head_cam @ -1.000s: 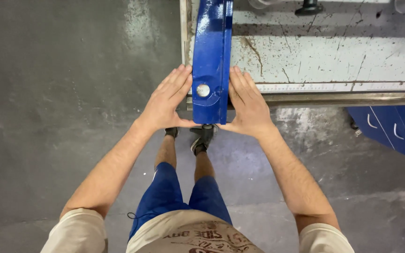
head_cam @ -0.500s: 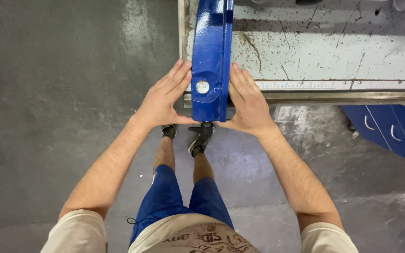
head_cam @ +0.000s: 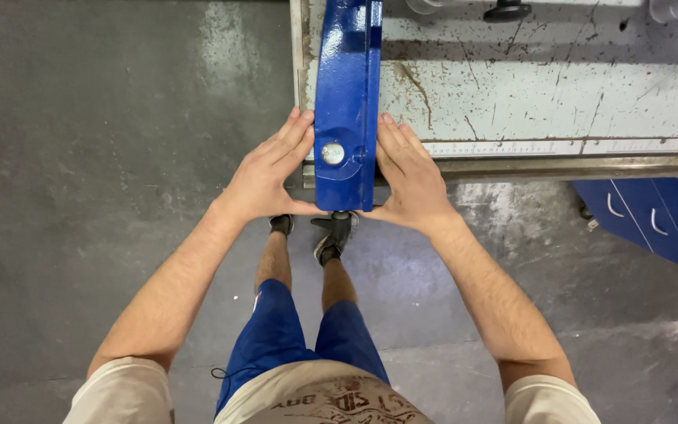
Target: The person operates a blue woodworking machine to process white rectangular panels, feeding them through the mechanism and stacking the finished pieces. They then retrieve a tool from a drawer and use it to adjust a component on the machine's internal mechanism before returning to the machine to make further adjustments.
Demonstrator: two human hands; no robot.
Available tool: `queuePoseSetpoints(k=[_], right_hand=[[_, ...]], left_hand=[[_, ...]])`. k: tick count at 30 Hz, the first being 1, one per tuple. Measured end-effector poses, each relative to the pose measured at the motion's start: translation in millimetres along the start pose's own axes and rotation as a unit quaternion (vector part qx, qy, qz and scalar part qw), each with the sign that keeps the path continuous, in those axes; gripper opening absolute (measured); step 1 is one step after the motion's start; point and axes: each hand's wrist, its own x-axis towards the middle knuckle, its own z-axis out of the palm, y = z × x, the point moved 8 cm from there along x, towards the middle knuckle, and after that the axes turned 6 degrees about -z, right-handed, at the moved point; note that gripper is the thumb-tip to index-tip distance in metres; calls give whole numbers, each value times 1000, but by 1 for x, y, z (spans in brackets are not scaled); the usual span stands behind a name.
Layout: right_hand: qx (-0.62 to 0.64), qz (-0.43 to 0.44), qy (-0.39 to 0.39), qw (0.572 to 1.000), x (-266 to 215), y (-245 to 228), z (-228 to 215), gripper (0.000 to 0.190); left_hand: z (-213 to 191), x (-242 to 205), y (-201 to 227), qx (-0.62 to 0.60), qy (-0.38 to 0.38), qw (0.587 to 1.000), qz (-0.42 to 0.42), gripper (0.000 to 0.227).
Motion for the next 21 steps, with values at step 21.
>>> queuePoseSetpoints(k=[21], right_hand=[[0, -8, 6, 1000, 0, -1, -1, 107]], left_hand=[[1, 0, -1, 6, 13, 1000, 11, 117]])
